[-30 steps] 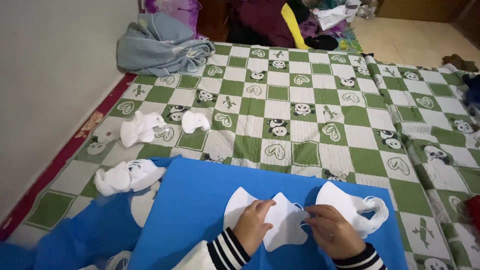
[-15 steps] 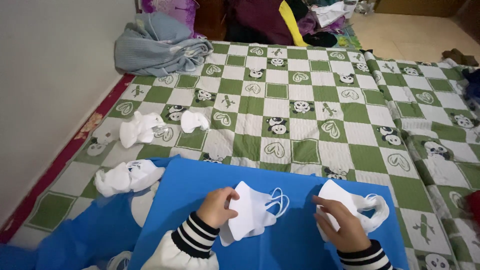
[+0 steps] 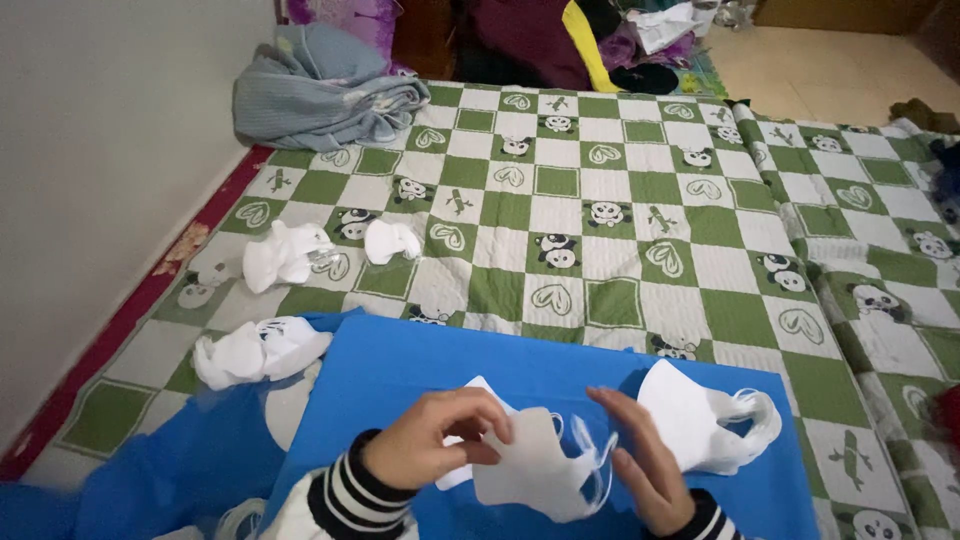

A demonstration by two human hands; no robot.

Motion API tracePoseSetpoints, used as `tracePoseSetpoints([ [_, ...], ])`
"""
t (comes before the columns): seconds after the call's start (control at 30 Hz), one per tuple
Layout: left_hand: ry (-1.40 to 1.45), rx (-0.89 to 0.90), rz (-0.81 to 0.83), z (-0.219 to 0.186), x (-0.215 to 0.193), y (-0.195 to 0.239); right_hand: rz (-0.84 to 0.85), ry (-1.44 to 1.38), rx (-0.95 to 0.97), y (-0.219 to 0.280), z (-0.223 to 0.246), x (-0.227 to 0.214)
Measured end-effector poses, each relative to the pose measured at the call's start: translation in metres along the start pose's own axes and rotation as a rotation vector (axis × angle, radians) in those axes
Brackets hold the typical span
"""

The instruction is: Picking up, unfolding, and stacking white fabric face masks on a blue surface

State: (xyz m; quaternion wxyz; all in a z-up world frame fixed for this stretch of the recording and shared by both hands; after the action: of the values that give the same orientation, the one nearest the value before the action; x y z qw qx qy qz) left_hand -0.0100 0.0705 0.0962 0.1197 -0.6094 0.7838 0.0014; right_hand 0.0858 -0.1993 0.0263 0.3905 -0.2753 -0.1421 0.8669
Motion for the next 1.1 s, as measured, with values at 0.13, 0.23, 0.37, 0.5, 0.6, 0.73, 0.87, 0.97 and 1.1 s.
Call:
tracePoseSetpoints([
  [0.13,-0.028,-0.197,0.025,0.021,-0.018,0.001,0.110,-0.287,0.317,0.006,-0.007,0.028],
  [0.23,-0.268,-0.511,0.060,0.066,-0.027,-0.001,0.220,-0.341,0.434,0.012,-0.025,0.042],
  [0.37,-0.412,-0.681,-0.002,0.109,-0.033,-0.003,0.276,-0.051,0.339,0.007,-0.027,0.043],
  [0.5,-0.479,-0.647,-0.037,0.134,-0.038,0.001,0.283,0.068,0.359,0.007,-0.037,0.045],
  [0.6,-0.504,-0.722,-0.012,0.140,-0.038,0.001,0.227,0.156,0.206,0.015,-0.052,0.042],
  [0.73,-0.554,-0.769,-0.020,0.155,-0.040,0.002,0.267,0.266,0.078,0.015,-0.046,0.046],
  [0.87,-0.567,-0.747,-0.068,0.146,-0.040,0.002,0.308,0.499,-0.003,0.021,-0.059,0.052],
  [0.97,-0.550,-0.775,-0.073,0.137,-0.039,0.002,0.314,0.538,0.090,0.020,-0.062,0.054],
  [1.1,-0.555,-0.811,-0.102,0.149,-0.042,0.003,0.229,0.516,0.027,0.020,-0.061,0.052],
])
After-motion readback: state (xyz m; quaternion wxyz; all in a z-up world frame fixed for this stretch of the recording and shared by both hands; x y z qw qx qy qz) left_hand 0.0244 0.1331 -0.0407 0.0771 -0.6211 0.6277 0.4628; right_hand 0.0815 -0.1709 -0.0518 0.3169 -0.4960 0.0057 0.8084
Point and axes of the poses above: each hand's wrist, its own y-axis away from the middle knuckle, its own x-axis out of the palm, z = x × y, the point moved 3 cm from there along -y, towards the middle knuckle
